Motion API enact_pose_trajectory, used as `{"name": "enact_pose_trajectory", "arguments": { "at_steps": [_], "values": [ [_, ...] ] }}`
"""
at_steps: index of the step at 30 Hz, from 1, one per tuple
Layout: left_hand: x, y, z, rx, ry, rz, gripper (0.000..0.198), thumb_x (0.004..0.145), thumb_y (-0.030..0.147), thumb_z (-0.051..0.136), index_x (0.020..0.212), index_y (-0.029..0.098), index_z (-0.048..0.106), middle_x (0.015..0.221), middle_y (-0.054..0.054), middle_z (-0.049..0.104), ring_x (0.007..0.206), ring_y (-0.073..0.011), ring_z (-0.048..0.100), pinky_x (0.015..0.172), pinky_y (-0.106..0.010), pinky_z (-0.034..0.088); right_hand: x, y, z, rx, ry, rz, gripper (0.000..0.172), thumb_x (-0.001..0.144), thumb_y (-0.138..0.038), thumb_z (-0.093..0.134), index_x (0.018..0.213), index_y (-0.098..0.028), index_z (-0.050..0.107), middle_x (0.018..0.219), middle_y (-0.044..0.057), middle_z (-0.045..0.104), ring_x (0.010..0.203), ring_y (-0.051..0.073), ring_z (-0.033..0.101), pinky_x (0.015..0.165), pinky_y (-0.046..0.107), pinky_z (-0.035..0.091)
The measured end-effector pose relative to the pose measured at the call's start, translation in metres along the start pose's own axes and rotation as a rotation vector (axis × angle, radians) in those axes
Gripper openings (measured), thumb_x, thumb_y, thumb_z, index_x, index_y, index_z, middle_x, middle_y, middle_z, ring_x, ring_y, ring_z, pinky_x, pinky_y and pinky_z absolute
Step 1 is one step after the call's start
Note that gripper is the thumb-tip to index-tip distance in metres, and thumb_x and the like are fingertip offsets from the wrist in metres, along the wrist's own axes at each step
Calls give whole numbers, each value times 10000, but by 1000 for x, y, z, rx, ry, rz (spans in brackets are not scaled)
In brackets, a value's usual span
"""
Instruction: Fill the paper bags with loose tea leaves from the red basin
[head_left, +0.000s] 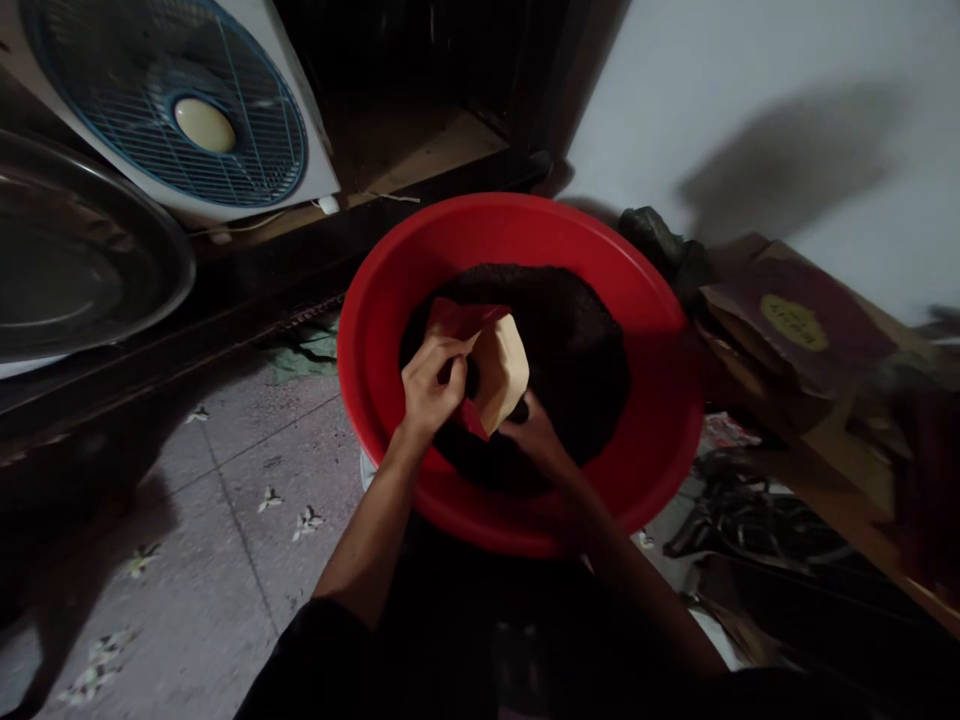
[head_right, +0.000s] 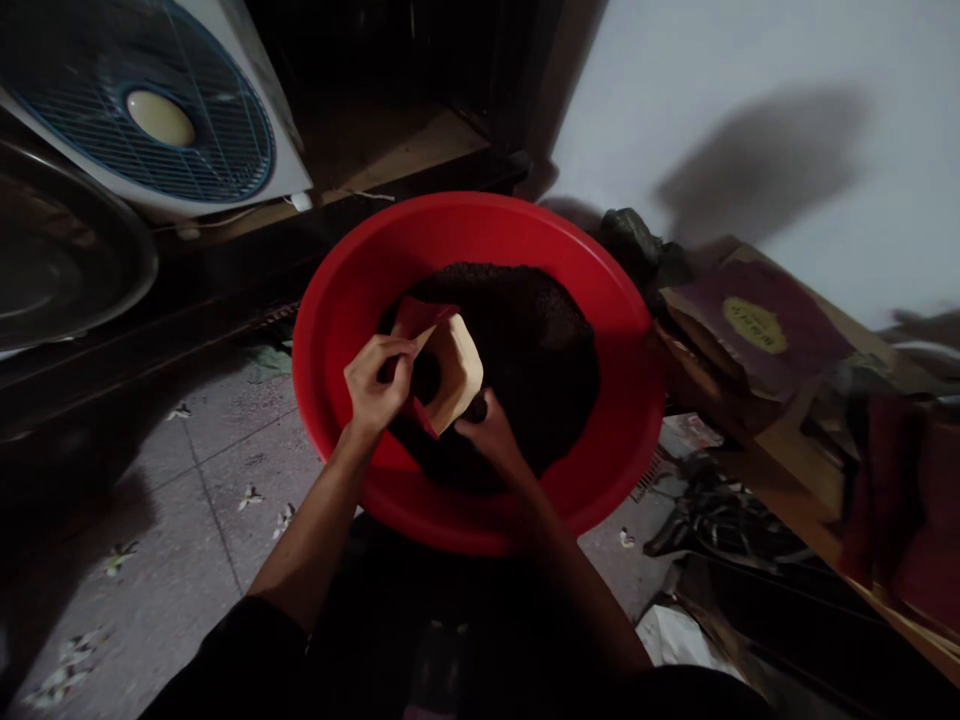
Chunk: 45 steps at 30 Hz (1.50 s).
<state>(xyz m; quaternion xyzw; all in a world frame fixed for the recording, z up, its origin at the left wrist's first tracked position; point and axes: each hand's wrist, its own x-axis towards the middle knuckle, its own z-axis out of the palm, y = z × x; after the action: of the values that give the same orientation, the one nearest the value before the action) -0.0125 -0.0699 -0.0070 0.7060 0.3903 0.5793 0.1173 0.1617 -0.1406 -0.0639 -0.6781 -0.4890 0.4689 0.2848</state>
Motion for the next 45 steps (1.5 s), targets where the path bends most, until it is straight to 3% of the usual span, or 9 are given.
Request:
{"name": "enact_pose_trajectory", "arguments": {
  "at_steps": [5, 10, 17, 22, 28, 30, 35, 40, 45],
  "values": [
    [-2, -8, 6, 40, -84, 4, 148, 890, 95, 524, 902, 187, 639, 847, -24, 678, 830, -132, 649, 778, -280, 550, -6, -54, -20, 589, 490, -27, 399, 665, -314, 658, 981, -273, 417, 791, -77, 528, 574, 89, 493, 441, 180, 373],
    [-7, -4, 8, 33, -178, 94, 168, 905, 109, 485, 917, 180, 637, 870, -31, 668, 829, -123, 649, 764, -262, 556, -4, -82, -20, 531, 403, -200, 329, 716, -315, 678, 1001, -245, 530, 855, -28, 615, 686, 123, 589, 574, 237, 499],
    [-6, -3, 7, 45, -24, 67, 157, 887, 90, 512, 901, 178, 641, 844, -24, 672, 802, -119, 644, 755, -257, 558, 9, -90, -7, 141, 205, -522, 280, 827, -199, 571, 1094, -212, 657, 1164, 60, 692, 1124, 202, 635, 1051, 394, 466],
    [-2, 0, 5, -47, 16, 80, 159, 887, 92, 515, 881, 192, 638, 845, -11, 672, 797, -114, 647, 742, -260, 557, 8, -98, -4, 65, 198, -604, 320, 824, -181, 601, 1135, -237, 652, 1215, 54, 678, 1165, 207, 621, 1054, 408, 473],
    [1, 2, -1, 22, 283, -51, 187, 836, 29, 534, 807, 189, 626, 801, 5, 642, 788, -110, 634, 743, -254, 524, 1, -71, -19, 233, 672, -595, 162, 926, -261, 489, 962, -224, 642, 1170, 80, 640, 1121, 216, 621, 893, 390, 547],
    [2, -1, -3, 62, 370, -138, 182, 836, 33, 533, 793, 190, 615, 795, 9, 630, 783, -109, 625, 744, -255, 515, 8, -43, -27, 41, 525, -398, 217, 929, -273, 449, 1024, -213, 634, 1209, 101, 618, 1173, 234, 587, 958, 428, 515],
    [2, -5, -3, 13, 480, -220, 110, 875, 107, 551, 814, 191, 588, 807, 9, 630, 799, -116, 633, 765, -279, 528, 18, 18, -17, -391, -237, 85, 515, 784, -309, 706, 1276, -187, 617, 1304, 156, 616, 1235, 315, 577, 1043, 473, 449],
    [0, 1, -3, -95, 468, -169, 92, 885, 183, 605, 866, 198, 516, 820, 17, 640, 773, -107, 651, 709, -272, 538, -4, 32, 28, -595, -516, 205, 1177, 647, -442, 858, 1579, -153, 200, 1587, 339, 159, 1455, 521, 214, 1084, 601, 319],
    [1, 3, -5, -81, 468, -169, 122, 900, 216, 597, 845, 204, 489, 804, 23, 628, 756, -98, 647, 697, -267, 543, -16, 31, 31, -669, -637, 164, 959, 800, -484, 731, 1573, -235, 219, 1621, 280, 67, 1460, 502, 224, 1106, 567, 285]
  ]
}}
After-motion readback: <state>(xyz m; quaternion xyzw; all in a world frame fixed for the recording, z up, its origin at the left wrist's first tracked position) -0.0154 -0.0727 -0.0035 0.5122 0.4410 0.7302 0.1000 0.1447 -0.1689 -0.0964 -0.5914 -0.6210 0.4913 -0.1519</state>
